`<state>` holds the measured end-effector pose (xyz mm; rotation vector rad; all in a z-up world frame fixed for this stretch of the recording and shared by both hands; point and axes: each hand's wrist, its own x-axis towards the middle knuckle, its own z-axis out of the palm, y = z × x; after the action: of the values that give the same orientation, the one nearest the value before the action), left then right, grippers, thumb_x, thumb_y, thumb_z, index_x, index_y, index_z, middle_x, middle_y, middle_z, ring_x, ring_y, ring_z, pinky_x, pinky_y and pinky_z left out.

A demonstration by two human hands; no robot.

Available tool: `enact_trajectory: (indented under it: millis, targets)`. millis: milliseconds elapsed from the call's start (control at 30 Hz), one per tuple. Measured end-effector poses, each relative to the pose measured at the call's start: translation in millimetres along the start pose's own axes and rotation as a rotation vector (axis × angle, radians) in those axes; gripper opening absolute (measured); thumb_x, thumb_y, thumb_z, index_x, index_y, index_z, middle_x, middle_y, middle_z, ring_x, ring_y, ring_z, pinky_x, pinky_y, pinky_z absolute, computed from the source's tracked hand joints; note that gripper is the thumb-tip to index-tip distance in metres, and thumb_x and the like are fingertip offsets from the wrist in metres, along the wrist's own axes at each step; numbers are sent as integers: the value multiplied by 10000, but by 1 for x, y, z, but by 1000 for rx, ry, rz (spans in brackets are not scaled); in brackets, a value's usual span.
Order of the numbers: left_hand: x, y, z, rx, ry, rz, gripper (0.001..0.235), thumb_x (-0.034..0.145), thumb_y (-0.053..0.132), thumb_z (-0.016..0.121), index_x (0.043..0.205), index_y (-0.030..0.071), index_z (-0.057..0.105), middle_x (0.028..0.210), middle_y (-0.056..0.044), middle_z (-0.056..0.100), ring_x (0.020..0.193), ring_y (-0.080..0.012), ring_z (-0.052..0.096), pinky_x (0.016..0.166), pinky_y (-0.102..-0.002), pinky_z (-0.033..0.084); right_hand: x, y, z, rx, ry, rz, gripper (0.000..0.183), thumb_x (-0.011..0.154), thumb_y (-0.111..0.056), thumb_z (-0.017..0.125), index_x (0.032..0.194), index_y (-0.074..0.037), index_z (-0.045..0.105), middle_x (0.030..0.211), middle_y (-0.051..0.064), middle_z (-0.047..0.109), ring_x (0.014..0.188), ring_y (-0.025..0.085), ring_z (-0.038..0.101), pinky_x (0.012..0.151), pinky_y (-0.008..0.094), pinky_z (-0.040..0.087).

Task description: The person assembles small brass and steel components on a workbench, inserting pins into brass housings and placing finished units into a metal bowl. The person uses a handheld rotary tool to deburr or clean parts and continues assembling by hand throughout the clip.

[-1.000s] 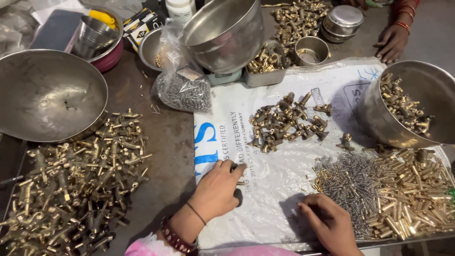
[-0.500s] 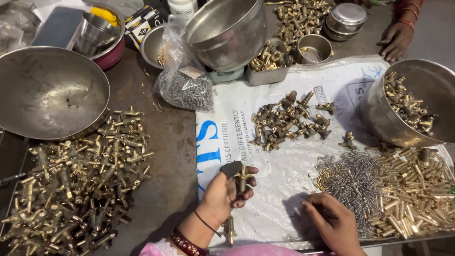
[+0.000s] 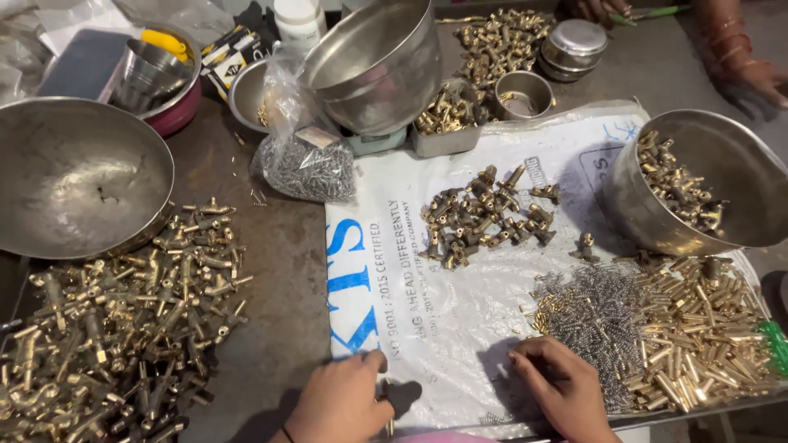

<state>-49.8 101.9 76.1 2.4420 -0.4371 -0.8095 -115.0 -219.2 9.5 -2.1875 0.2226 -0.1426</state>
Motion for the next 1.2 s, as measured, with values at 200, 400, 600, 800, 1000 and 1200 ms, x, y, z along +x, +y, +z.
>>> enact_trajectory:
  millis: [200,400,600,800,1000,1200]
  targets:
    - [13,3,25,178,-61,-24,526,767,220,775,1204,17,565,1012,-227,669,1009,-405,668,885,-495,536,-16,32,-4,302,18,29,100,884,-33,691,930,38,744,963,117,762,854,178,738,780,308,598]
    - [27,-57,37,-399,-68,-19,273,774,115,744,1044,71,735,854,-140,770,820,-276,745,735,-402,580,-55,82,-94,686,490,-64,182,1021,-17,526,880,91,565,1026,242,670,912,285,694,820,413,586]
    - [60,-100,61,-1168,-201,-259,282,859,74,570,1071,-1,739,715,-132,687,557,-199,621,504,-355,480,-83,243,-238,977,1006,-106,394,1193,-304,449,970,3,557,969,144,590,859,258,585,908,429,534]
    - [64,-83,70,-1446,-56,-222,334,928,113,469,1057,-91,699,733,-141,666,591,-224,643,532,-355,518,-90,280,-121,911,872,952,578,1096,-551,488,1127,23,552,1001,178,645,980,369,633,892,523,521]
    - [54,-52,49,-1329,-110,-174,317,912,127,512,1075,-61,707,747,-137,686,593,-251,695,512,-348,534,-101,313,-104,973,407,917,595,1074,-553,381,1232,-23,600,1084,136,715,1009,317,612,873,476,469]
    - [56,-46,51,-1186,-173,-133,258,919,136,584,1092,-6,711,762,-113,721,550,-232,699,423,-337,468,-108,292,-118,887,367,952,434,1059,-384,445,1277,-59,630,1161,77,720,1082,302,643,923,464,494]
